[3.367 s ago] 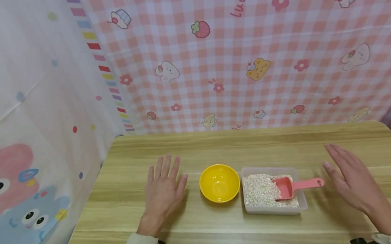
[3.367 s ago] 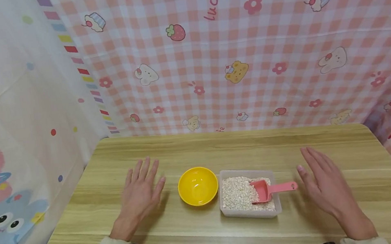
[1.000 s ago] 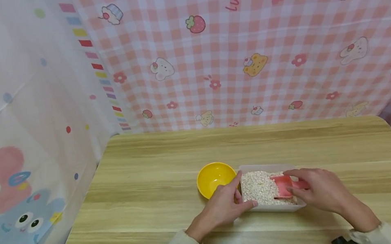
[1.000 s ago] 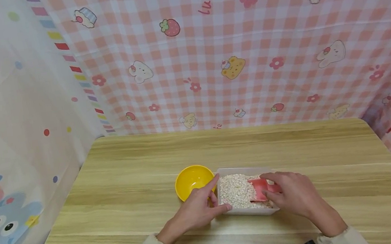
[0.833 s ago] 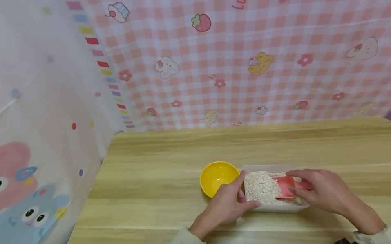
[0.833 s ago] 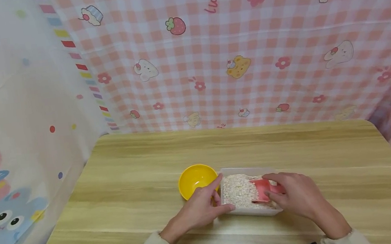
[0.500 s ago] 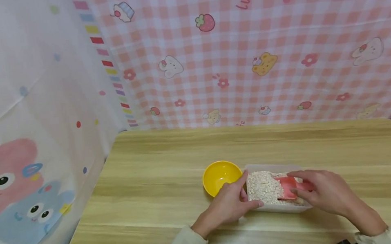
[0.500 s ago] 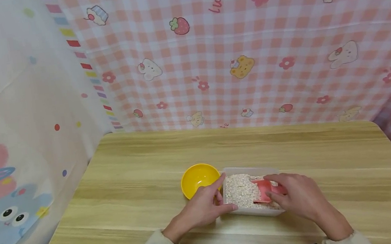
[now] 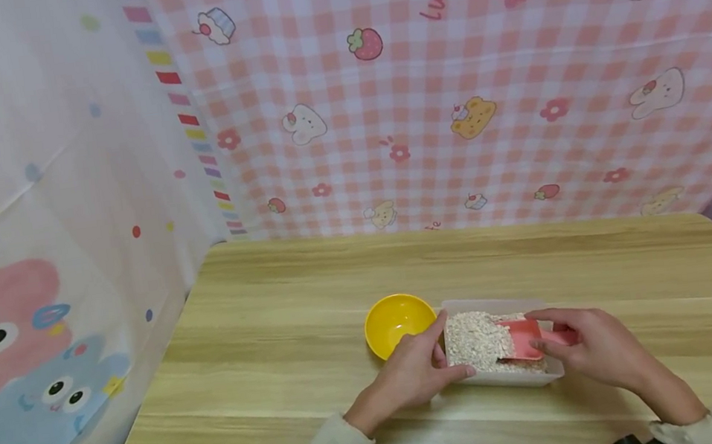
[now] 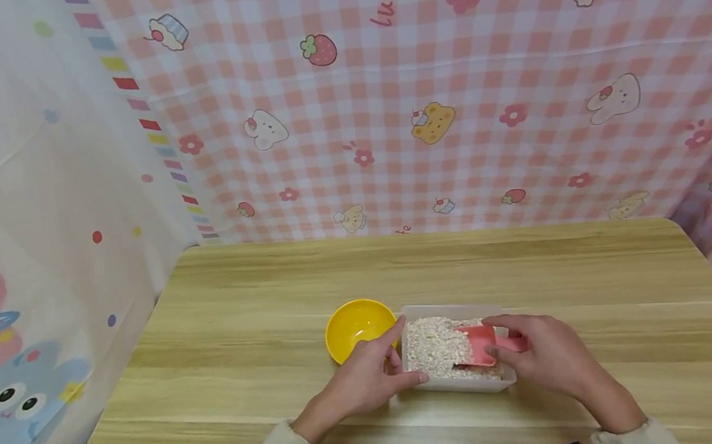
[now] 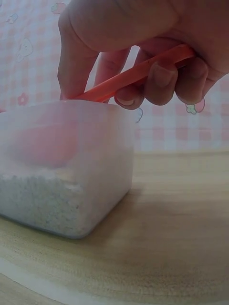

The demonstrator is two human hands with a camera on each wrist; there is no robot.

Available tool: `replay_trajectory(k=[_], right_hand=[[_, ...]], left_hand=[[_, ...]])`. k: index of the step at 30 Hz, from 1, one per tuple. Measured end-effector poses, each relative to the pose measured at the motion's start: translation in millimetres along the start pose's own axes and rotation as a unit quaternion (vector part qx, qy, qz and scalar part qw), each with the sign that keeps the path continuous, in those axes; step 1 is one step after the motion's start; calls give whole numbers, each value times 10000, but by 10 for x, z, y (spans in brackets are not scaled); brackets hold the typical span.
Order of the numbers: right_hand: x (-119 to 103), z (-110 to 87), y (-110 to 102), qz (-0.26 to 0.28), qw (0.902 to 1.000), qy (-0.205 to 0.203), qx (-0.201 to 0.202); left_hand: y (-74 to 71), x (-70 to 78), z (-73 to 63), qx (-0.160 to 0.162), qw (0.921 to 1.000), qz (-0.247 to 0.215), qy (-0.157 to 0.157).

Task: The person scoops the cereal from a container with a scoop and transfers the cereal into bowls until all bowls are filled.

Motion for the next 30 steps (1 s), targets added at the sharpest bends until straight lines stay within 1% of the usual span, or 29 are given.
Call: replay_trajectory(k=[5, 8, 11, 14, 18, 20, 23, 25, 30], right_hand=[[41, -24, 29, 408, 9988, 225, -130], [57, -34, 38, 528, 9982, 255, -142], [67, -38, 38, 642, 9975, 286, -113], [68, -44, 26, 772, 9965, 304, -32], [63, -49, 7, 938, 9952, 259, 86], [63, -51, 5, 1005, 9946, 225, 110], [66, -47, 5, 1112, 9936, 142, 160], [67, -45, 5, 1174, 9929, 84, 188], [50, -34, -16, 1245, 9919, 26, 241]], left_hand=[[4, -5, -4, -6, 10000, -20, -8], [-1, -13, -9, -4, 10000, -71, -8], [-21, -17, -20, 19, 9999, -129, 46], [-62, -16, -39, 105, 9996, -198, 168], [-142, -22, -67, 296, 9986, -294, 334], [-188, -39, -83, 395, 9980, -347, 351], [-271, -68, -109, 558, 9974, -357, 292], [-334, -80, -128, 711, 9964, -361, 303], [-486, -129, -161, 1168, 9917, -280, 461]])
Point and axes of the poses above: each hand's wrist, its own z-axis towards the middle knuckle, its own y-axis out of the palm, x = y × z, the point moved 5 cm from there along z, towards the middle knuckle, and after that the axes turned 2 degrees about -z, right-handed, at the moved point
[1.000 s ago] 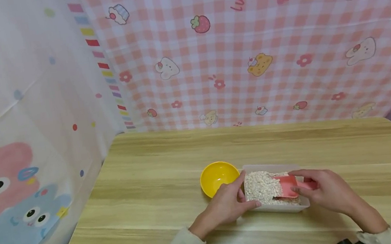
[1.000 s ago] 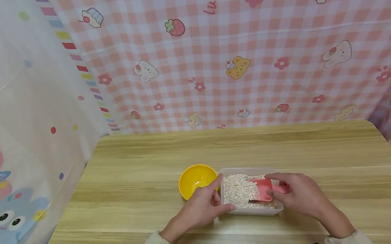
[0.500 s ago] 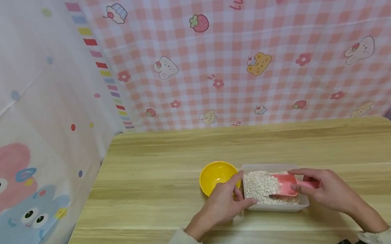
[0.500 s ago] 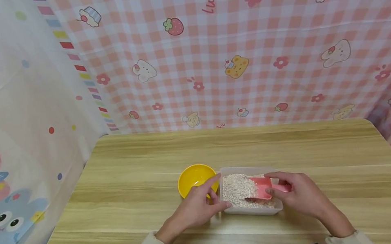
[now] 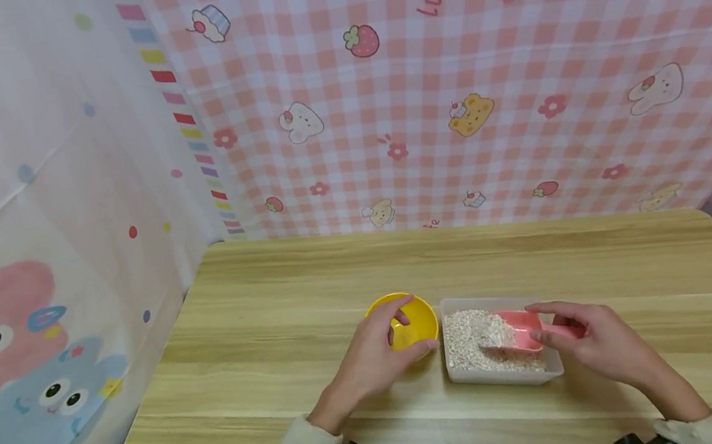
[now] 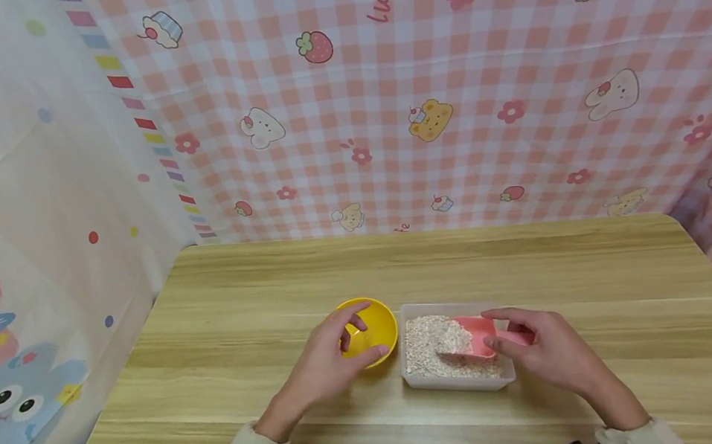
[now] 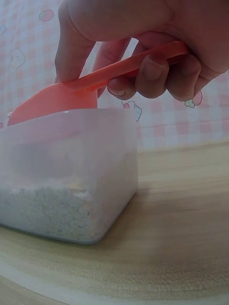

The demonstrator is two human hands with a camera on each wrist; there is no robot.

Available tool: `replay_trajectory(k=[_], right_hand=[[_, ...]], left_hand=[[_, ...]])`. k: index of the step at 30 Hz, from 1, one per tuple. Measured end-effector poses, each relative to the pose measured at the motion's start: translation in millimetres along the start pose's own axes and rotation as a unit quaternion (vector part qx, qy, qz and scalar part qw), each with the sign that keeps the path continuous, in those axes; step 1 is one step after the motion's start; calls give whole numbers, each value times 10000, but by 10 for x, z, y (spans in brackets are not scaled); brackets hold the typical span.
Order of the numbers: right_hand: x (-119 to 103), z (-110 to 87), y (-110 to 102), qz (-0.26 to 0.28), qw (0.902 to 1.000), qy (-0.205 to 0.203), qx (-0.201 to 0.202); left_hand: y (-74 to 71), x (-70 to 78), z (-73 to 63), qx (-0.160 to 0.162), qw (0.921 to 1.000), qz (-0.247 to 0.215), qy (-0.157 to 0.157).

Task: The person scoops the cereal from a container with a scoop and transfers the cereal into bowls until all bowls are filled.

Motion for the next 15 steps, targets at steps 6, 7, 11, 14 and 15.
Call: replay_trajectory(k=[6, 7, 11, 14, 15], right_hand=[[-37, 16, -12, 10, 10000, 81, -6], [-42, 17, -14, 17, 10000, 96, -8], [-59, 26, -23, 18, 9999, 117, 0], [-74, 39, -30, 5, 10000, 82, 9], [-79, 45, -33, 7, 10000, 61, 7]], left_hand=[[-128, -138, -15, 397, 9990, 78, -212], [-141, -164, -15, 443, 9987, 110, -248], [-162, -284, -4, 417, 9982, 132, -404], [-149, -379, 9, 212, 9980, 46, -598], [-142, -408, 13, 128, 9977, 9, -669]])
Point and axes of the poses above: each hand's wrist, its own z-axis towards the middle knuckle, its own y-axis out of the palm, x = y × z, the point moved 5 cm from there along z, towards the middle knuckle, and after that the axes turned 2 degrees about -z, right-handed, at the moved point
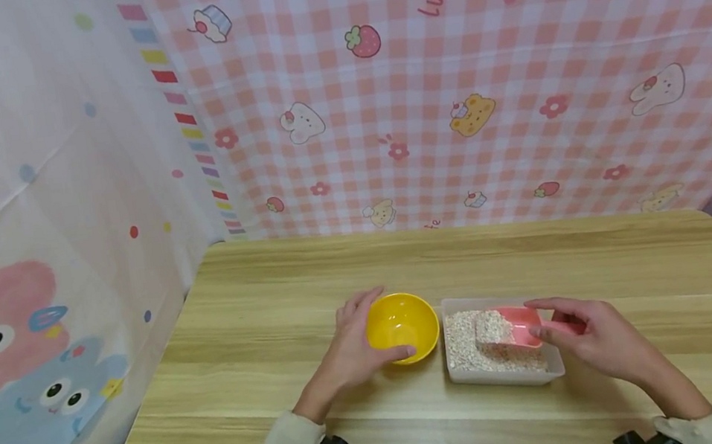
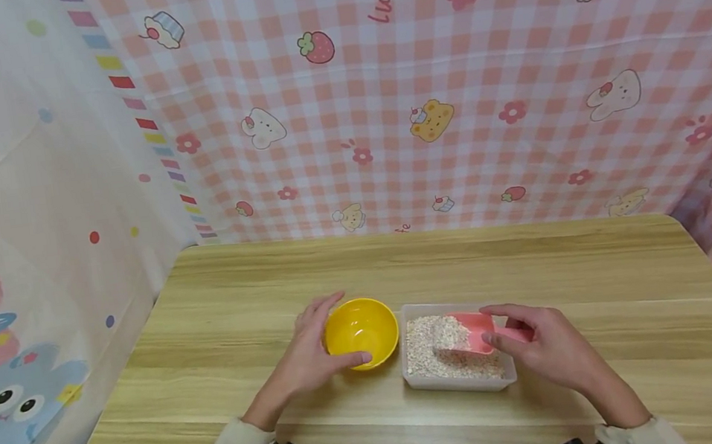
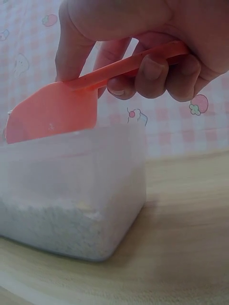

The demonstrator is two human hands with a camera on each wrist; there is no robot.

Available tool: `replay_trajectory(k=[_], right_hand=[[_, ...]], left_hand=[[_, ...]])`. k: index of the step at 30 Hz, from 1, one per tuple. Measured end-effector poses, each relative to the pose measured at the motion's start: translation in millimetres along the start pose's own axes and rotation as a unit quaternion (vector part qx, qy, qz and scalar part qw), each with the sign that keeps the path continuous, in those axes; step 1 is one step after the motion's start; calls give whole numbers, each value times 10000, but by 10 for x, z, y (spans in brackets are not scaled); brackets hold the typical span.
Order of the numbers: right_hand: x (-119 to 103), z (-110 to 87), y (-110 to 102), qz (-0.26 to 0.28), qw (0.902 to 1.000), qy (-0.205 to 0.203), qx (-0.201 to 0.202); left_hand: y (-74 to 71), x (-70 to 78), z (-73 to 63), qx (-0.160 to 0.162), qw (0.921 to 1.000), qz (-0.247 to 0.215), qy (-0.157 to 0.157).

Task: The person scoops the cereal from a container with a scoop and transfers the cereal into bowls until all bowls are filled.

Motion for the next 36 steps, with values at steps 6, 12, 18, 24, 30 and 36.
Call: replay_trajectory(k=[6, 12, 18, 24, 30, 36], right_hand=[[-45, 43, -15, -39, 9999, -129, -27], [-119, 106, -31, -78, 9998, -176, -72], [-217, 183, -27, -94, 9996, -179, -174], [-327, 271, -18, -165, 9994, -166, -249], [-441, 361, 25, -175, 9987, -122, -456], [-515, 445, 82, -228, 9980, -132, -569]], left_hand=[[61, -121, 36, -543, 9979, -35, -338], [105, -180, 53, -781, 9965, 111, -293], [126, -224, 57, -801, 9963, 106, -283], [138, -244, 53, -815, 9960, 83, -355], [139, -242, 38, -833, 9959, 19, -357], [143, -227, 19, -867, 9959, 44, -268]])
Point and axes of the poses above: each hand's wrist, its own z-axis towards the middle knuckle, its own y-axis out of the palm, x = y × z, the point moved 5 cm from there along z, towards the middle knuckle, and after that the axes turned 2 degrees about -z, right-handed, at the moved point
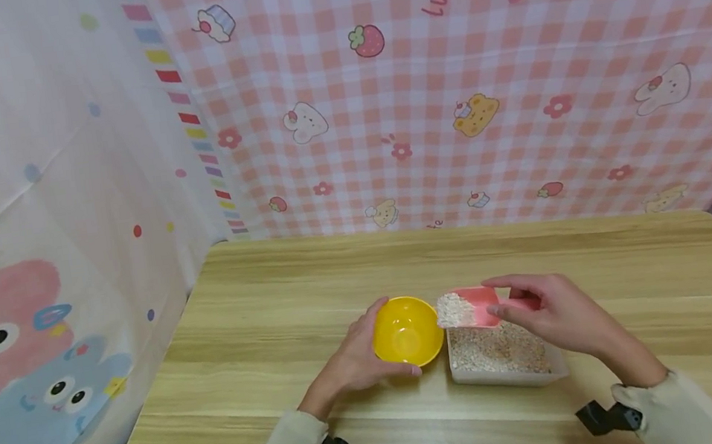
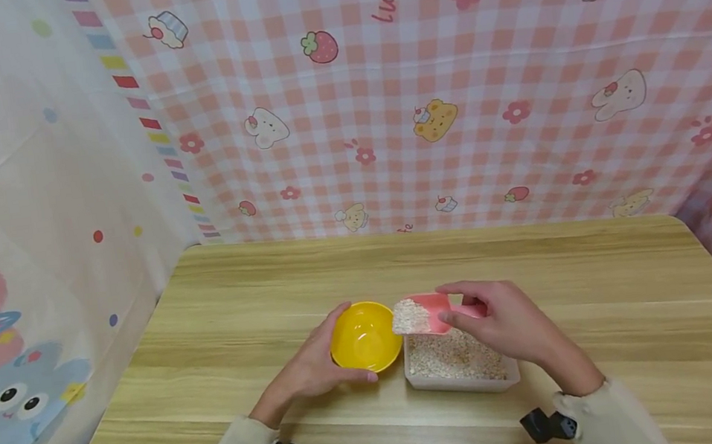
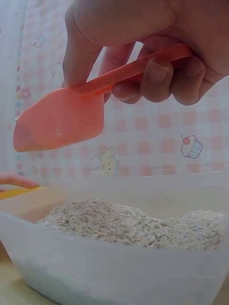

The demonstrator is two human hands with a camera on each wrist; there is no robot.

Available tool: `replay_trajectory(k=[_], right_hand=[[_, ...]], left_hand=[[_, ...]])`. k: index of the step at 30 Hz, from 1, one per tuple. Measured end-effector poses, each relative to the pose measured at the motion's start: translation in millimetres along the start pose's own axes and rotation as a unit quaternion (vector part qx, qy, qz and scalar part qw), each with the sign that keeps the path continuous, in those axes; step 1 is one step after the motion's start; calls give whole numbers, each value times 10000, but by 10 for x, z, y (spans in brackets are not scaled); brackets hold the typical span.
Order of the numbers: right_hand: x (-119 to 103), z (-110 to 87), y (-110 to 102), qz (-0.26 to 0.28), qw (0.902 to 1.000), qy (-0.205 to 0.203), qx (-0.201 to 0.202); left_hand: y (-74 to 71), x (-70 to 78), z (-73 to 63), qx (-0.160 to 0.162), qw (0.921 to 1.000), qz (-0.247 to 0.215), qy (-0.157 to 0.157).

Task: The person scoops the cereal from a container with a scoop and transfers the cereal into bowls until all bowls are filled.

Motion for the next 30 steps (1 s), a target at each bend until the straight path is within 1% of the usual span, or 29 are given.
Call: replay_trajectory(k=[5, 12, 15, 20, 26, 30], right_hand=[[-35, 83, 53, -131, 9998, -98, -65], [-120, 187, 112, -281, 9991, -324, -61], [-173, 217, 139, -468, 9979, -440, -61], [-241, 247, 173, -890, 9937, -678, 47], [-284, 278, 224, -1132, 9901, -829, 61], [-335, 296, 256, -1453, 9840, -1021, 112]], left_hand=[[11, 3, -8, 4, 10000, -23, 46], [35, -13, -7, -22, 9999, -131, -45], [39, -21, -6, -38, 9998, -174, -67], [40, -12, -8, -87, 9996, -236, -99], [41, -9, -9, -110, 9995, -276, -123], [40, -5, -9, -103, 9994, -306, -117]])
Point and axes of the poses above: each hand's wrist, its own z-axis towards the middle knuckle, its own y-axis out of the palm, x = y × z, the point moved 5 cm from there along z, towards the middle knuckle, and after that the axes turned 2 degrees about -z, right-handed, at the moved point
